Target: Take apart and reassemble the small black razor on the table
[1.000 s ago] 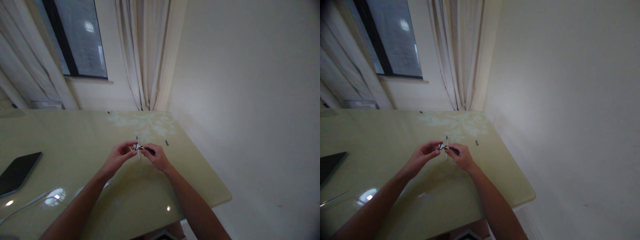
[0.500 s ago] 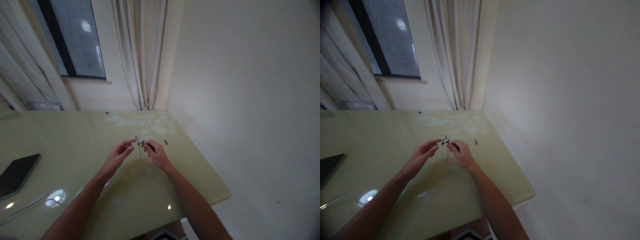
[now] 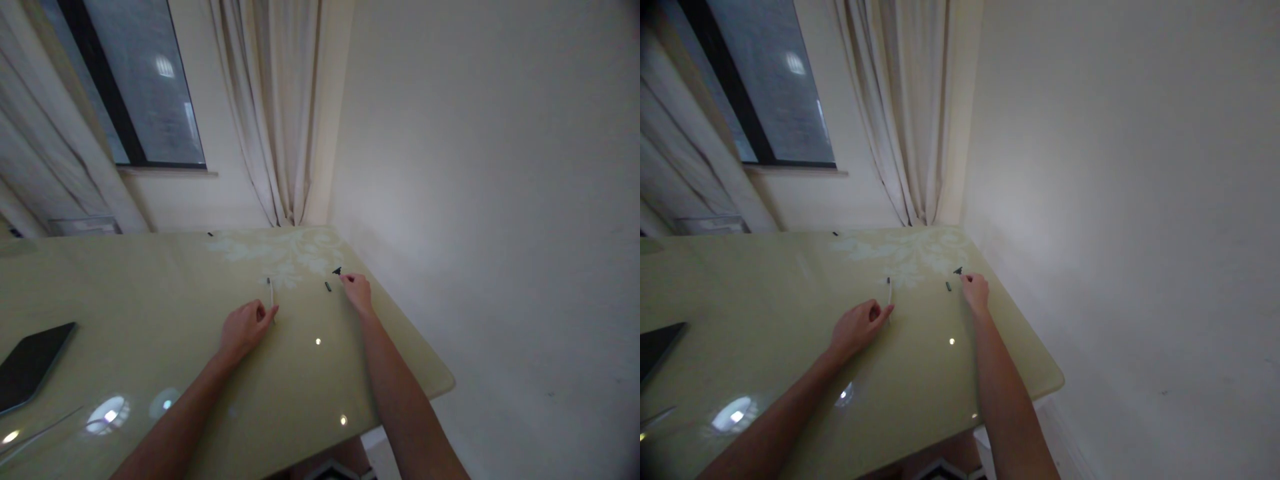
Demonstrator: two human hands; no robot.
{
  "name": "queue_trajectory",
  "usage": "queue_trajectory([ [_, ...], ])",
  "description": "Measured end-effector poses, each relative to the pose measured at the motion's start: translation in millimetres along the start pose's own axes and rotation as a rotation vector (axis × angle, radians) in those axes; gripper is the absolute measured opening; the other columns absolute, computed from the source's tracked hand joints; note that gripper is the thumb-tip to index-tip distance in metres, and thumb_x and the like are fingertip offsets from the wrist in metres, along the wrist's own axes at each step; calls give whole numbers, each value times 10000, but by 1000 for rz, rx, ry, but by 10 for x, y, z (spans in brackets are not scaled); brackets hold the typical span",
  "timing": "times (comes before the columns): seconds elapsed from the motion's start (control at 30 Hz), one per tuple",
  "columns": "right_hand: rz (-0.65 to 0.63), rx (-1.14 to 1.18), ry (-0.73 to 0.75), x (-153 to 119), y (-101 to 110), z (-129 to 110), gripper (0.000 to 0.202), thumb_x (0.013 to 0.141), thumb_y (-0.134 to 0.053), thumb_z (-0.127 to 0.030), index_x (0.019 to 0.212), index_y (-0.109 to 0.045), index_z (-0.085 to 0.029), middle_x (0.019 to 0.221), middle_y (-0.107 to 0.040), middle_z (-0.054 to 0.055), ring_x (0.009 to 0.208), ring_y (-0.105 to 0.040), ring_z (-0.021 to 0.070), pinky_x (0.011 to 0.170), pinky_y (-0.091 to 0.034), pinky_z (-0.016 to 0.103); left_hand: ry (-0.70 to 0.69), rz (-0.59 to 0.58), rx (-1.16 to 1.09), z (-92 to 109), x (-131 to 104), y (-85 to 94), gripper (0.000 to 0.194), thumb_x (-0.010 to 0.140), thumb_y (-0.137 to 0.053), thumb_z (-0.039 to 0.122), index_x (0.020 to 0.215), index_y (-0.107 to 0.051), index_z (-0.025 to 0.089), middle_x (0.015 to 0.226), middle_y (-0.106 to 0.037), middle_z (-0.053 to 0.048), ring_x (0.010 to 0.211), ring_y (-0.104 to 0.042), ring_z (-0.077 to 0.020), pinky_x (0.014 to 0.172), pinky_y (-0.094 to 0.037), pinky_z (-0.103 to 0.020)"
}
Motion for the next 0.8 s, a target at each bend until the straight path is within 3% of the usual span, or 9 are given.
queue_trajectory([
  [0.17, 19, -47, -24, -28, -34, -7, 262, 898, -656, -365, 951, -842, -188, 981, -798, 145, 931, -738, 293, 760, -500, 320, 136, -75, 9, -20, 131, -15, 561, 893, -429, 710, 782, -673, 217, 829, -751, -131, 799, -694, -323, 685, -436, -365],
  [0.3, 16, -80, -9, -53, -52, -11, 261, 910, -647, -360, 945, -847, -194, 954, -799, 143, 914, -743, 287, 756, -507, 317, 201, -38, 50, -11, 176, -48, 545, 875, -466, 692, 760, -682, 206, 846, -758, -163, 812, -703, -355, 703, -460, -407],
  [0.8, 23, -153, 23, -108, -86, -45, 237, 912, -656, -342, 931, -844, -198, 928, -796, 136, 866, -733, 277, 715, -493, 314, 49, 9, 89, -1, 57, -77, 324, 950, -454, 432, 765, -611, 216, 823, -738, -103, 748, -667, -258, 647, -376, -326],
])
Point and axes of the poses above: each hand's wrist, its own x-axis towards the middle knuckle, its own y-axis out of the back of the hand, z = x × y, the point moved 5 cm from there along x, towards the middle knuckle
